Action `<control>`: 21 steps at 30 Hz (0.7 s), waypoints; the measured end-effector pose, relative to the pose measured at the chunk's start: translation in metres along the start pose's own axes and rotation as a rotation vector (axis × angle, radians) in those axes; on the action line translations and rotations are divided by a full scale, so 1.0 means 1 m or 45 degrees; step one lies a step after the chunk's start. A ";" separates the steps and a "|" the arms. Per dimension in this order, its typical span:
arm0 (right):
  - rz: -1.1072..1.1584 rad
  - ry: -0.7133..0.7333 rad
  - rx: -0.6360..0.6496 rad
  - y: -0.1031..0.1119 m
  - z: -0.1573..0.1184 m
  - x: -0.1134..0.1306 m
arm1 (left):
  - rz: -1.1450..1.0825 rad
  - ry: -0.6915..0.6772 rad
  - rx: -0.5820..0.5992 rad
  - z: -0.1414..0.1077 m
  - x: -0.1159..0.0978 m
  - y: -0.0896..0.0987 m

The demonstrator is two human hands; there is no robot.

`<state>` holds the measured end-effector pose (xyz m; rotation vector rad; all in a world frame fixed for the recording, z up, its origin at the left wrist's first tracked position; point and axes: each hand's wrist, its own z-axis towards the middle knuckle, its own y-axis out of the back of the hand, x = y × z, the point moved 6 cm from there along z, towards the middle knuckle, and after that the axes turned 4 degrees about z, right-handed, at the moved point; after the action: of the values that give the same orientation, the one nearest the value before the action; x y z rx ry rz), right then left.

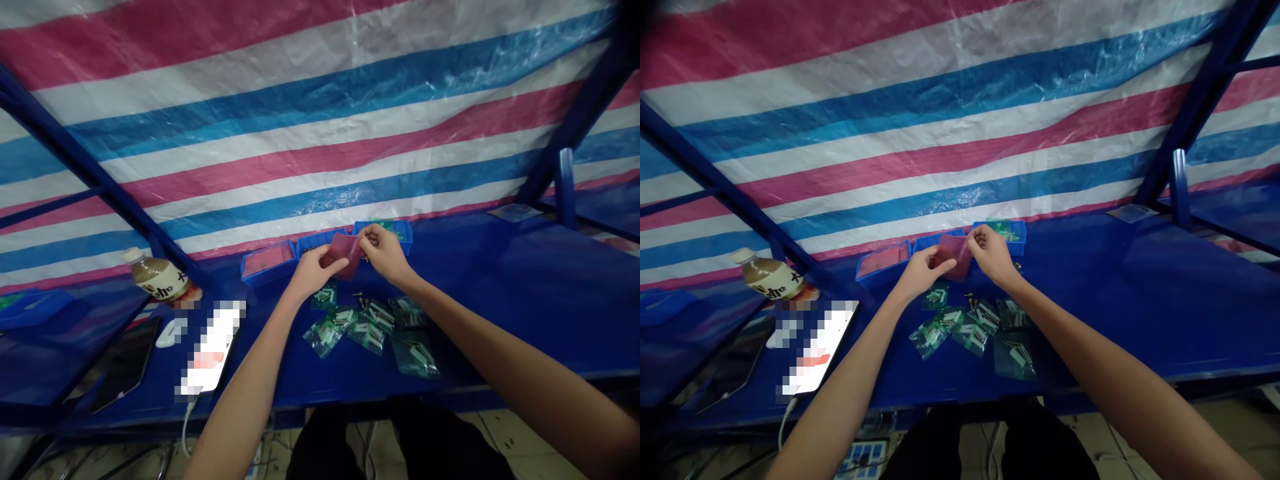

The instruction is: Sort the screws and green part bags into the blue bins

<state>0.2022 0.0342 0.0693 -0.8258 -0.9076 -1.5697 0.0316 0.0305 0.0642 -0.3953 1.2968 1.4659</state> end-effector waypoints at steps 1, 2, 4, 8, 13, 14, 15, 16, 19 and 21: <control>0.038 -0.010 0.013 -0.001 0.000 -0.001 | -0.051 0.032 -0.018 0.001 0.002 0.000; 0.063 -0.011 0.030 -0.002 0.000 -0.001 | -0.105 0.066 -0.044 0.002 0.004 0.000; 0.072 0.009 0.050 -0.005 0.000 0.000 | -0.207 0.124 -0.128 0.004 0.007 0.006; -0.022 0.053 0.067 -0.008 -0.002 0.000 | -0.340 0.136 -0.639 0.003 0.014 0.051; -0.119 0.063 0.157 -0.014 -0.006 0.000 | -0.270 0.216 -1.346 -0.023 0.041 0.123; -0.147 0.061 0.189 -0.015 -0.007 0.001 | -0.254 0.265 -1.397 -0.027 0.047 0.131; -0.178 0.060 0.223 -0.017 -0.009 0.001 | -0.223 0.305 -1.408 -0.031 0.053 0.138; -0.209 0.060 0.259 -0.019 -0.010 0.003 | -0.176 0.333 -1.392 -0.033 0.056 0.142; -0.295 0.069 0.319 -0.023 -0.013 0.005 | 0.023 0.343 -1.301 -0.034 0.059 0.149; -0.328 0.078 0.329 -0.023 -0.014 0.006 | 0.102 0.350 -1.283 -0.035 0.058 0.152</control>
<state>0.1779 0.0222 0.0654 -0.4898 -1.1790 -1.6430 -0.1318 0.0571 0.0808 -1.2375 0.6741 2.1197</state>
